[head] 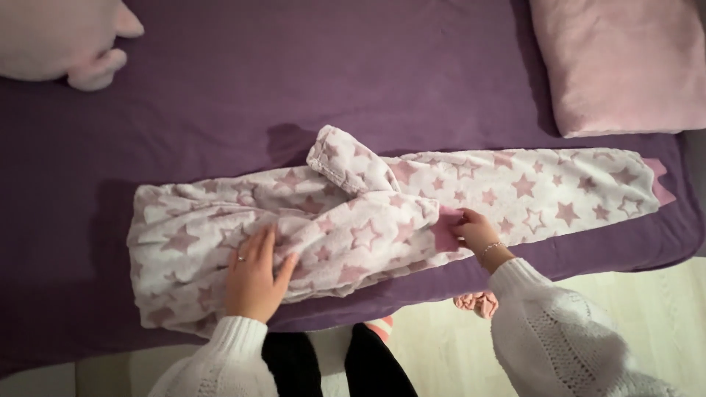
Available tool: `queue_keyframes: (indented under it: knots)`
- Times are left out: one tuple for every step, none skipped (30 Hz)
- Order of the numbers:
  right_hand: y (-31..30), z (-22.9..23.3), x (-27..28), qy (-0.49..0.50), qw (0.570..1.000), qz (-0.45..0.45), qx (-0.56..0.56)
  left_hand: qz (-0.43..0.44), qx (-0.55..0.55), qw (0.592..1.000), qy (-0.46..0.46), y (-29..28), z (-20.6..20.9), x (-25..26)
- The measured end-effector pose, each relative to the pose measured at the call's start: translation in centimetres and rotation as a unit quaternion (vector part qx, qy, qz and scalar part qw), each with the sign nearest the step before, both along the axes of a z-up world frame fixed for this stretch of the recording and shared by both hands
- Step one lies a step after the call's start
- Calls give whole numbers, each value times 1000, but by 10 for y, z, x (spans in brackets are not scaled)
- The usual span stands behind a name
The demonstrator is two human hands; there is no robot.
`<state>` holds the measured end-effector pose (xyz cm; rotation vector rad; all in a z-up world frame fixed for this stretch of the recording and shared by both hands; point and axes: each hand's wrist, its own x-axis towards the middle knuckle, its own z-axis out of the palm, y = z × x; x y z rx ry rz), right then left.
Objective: The person folds a white blanket with pink stars on a purple bed. They fold the blanket in half lengthwise, then fold it into thirds, and finally fold it in half again to create a compact bundle.
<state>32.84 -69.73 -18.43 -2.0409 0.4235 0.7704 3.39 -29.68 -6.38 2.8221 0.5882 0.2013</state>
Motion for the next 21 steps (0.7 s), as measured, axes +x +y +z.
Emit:
queue_keyframes:
  knots:
    - [-7,-11,0,3,1000,-13,16,7,-41,999,-31,1,2,3]
    - [-13,-22,1,6,999,-25,32,15,-80,995,-62,4,5,4]
    - [-4,0,-6,8,999,-20,33,20,-80,995,-60,4,8,7]
    - [8,22,-13,-18,999,-15,21,11,-70,994,-78,7,12,11]
    - [20,44,-19,-45,999,-10,10,1,-60,993,-97,11,16,15]
    - [25,49,-19,-46,999,-11,11,0,-59,993,-98,7,18,22]
    - [31,54,-19,-139,987,54,-62,-29,-62,992,-105,4,21,30]
    - [34,59,-20,-229,957,118,-136,-58,-67,990,-112,-1,21,37]
    - [54,68,-21,-229,956,117,-138,-60,-69,989,-113,-15,27,47]
    - [75,78,-23,-242,956,127,-102,-101,-56,987,-107,-29,34,55]
    - [96,87,-24,-256,955,136,-65,-143,-44,984,-102,-43,40,63]
    - [122,111,-28,-255,955,137,-67,-142,-46,984,-102,-54,28,63]
    - [148,134,-32,-215,964,153,-39,-148,-67,986,-42,-66,17,62]
    - [175,157,-36,-175,971,165,-11,-155,-88,984,18,-76,6,62]
    - [186,147,-28,-174,971,164,-13,-156,-89,983,19,-79,-12,60]
    - [197,136,-21,-120,977,175,-7,-160,-72,984,16,-83,-29,56]
    - [208,126,-14,-66,980,186,-2,-163,-55,985,14,-88,-46,52]
    - [215,132,-12,-63,980,187,-3,-162,-57,985,16,-87,-46,53]
    - [221,139,-11,-52,975,212,-29,-160,-68,985,11,-86,-45,54]
    - [228,146,-9,-42,970,235,-54,-159,-78,984,6,-84,-45,55]
    - [226,148,-10,-42,970,234,-54,-160,-78,984,7,-83,-46,56]
